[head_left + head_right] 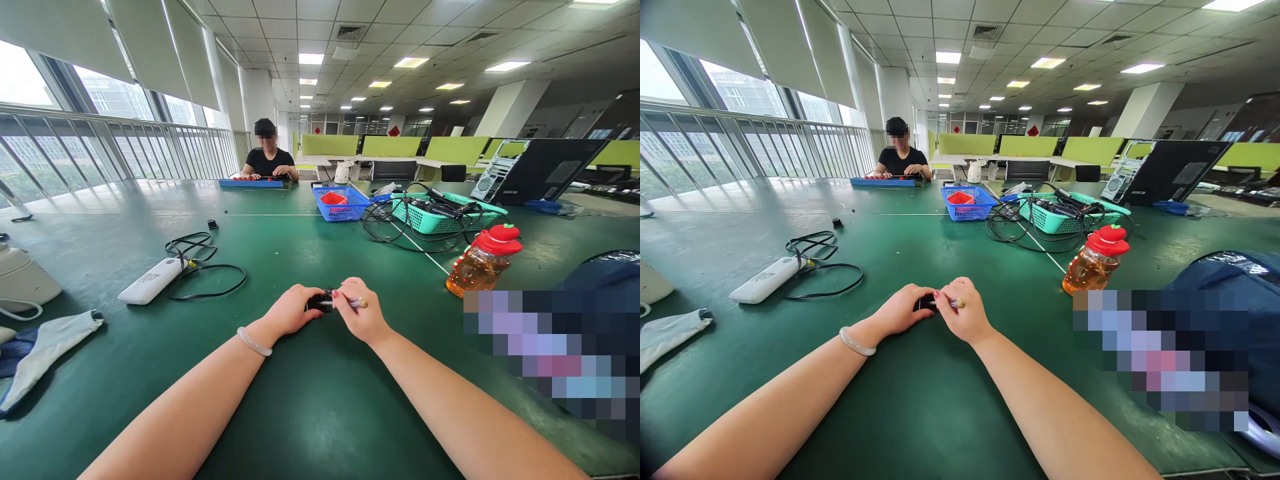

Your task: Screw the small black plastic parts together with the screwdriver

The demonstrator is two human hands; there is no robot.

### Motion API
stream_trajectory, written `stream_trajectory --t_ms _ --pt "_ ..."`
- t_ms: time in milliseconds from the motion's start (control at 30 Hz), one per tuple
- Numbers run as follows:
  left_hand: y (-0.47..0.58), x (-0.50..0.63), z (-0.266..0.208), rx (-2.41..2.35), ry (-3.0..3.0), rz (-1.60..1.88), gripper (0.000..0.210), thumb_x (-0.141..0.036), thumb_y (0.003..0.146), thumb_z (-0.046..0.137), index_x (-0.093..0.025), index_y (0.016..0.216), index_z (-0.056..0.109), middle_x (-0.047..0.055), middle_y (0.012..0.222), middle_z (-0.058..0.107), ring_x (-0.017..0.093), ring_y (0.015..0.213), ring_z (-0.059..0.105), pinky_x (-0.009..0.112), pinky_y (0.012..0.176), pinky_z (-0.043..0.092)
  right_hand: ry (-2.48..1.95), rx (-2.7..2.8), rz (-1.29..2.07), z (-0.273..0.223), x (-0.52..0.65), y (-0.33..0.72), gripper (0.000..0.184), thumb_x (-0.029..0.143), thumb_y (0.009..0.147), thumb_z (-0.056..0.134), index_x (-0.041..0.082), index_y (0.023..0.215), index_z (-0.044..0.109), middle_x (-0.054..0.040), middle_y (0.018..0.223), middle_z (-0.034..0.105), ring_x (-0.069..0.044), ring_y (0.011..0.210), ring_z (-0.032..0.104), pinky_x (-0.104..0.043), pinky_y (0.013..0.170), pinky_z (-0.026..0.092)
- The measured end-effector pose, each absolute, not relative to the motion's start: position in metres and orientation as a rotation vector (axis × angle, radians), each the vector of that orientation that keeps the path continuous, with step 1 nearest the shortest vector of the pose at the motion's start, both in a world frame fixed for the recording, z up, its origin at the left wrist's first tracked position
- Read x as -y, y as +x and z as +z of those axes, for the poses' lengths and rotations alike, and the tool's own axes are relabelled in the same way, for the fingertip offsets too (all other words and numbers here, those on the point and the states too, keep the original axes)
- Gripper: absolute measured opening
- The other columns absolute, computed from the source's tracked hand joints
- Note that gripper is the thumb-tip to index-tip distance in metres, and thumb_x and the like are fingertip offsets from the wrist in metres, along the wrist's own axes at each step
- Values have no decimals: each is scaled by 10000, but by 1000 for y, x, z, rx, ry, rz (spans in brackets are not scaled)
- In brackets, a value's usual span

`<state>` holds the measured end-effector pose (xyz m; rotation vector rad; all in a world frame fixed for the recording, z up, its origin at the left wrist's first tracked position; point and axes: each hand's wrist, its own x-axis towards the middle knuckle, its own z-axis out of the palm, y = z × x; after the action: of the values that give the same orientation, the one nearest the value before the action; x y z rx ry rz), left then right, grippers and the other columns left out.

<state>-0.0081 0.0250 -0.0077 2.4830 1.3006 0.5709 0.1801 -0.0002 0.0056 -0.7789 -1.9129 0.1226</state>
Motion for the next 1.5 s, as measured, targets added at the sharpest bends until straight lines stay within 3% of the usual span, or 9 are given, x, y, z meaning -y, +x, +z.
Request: stream_trajectory --t_ms 133,400,600,833,1000,1133,1233,1367,1500 --pt "-9 -26 -10 -1302 2501 601 399 -318 819 661 -238 1207 615 60 1105 710 246 1037 619 374 955 480 -928 1886 97 4 -4 184 405 296 960 420 220 567 482 14 533 554 -147 597 532 -305 731 431" --pt "-10 -29 -13 -1326 2475 609 404 -311 842 623 -217 1235 602 75 1157 697 251 1075 613 388 966 487 -1029 1926 145 3 -9 183 414 328 961 399 215 572 484 19 532 534 -135 570 513 -271 676 407" --pt "-8 -26 -10 -1325 2503 839 348 -257 902 530 -207 1242 588 66 1201 676 235 1127 579 408 1020 466 -1002 1862 220 3 -8 186 379 323 942 439 222 589 535 10 575 586 -145 606 547 -279 684 426" --pt "-9 -28 -10 -1718 2465 845 397 -173 918 420 -206 1272 598 101 1228 617 256 1110 559 432 1023 456 -1022 1691 153 3 -10 190 276 349 915 499 226 696 612 -17 683 658 -168 665 579 -313 738 439" --pt "-11 -28 -11 -1897 2429 563 390 -191 907 399 -235 1155 697 107 1204 596 266 1035 593 436 953 486 -1170 1621 322 -6 -22 192 279 421 892 511 217 751 639 -16 706 653 -153 629 559 -266 620 415" --pt "-9 -27 -9 -1905 2387 599 365 -253 928 382 -240 1014 736 81 1206 611 272 1095 574 464 998 454 -1313 1529 478 -9 -27 194 396 536 880 480 212 710 632 -3 612 603 -139 542 497 -255 526 356" --pt "-6 -26 -10 -1718 2424 681 347 -392 938 418 -243 1124 671 76 1275 590 270 1212 516 472 1077 394 -1361 1516 536 -9 -27 194 472 602 870 448 214 664 623 9 531 544 -135 495 457 -256 501 322" --pt "-1 -23 -15 -1489 2492 634 558 -500 892 502 -260 1392 447 75 1419 517 298 1351 394 517 1135 311 -1327 1509 577 -8 -27 192 493 618 849 459 213 615 616 10 505 516 -139 498 465 -260 514 325" --pt "4 -21 -15 -1449 2497 530 673 -563 881 493 -271 1467 339 79 1494 453 343 1402 325 577 1142 252 -1233 1437 726 -8 -26 191 520 619 840 484 209 530 567 18 450 456 -138 483 455 -267 525 348"
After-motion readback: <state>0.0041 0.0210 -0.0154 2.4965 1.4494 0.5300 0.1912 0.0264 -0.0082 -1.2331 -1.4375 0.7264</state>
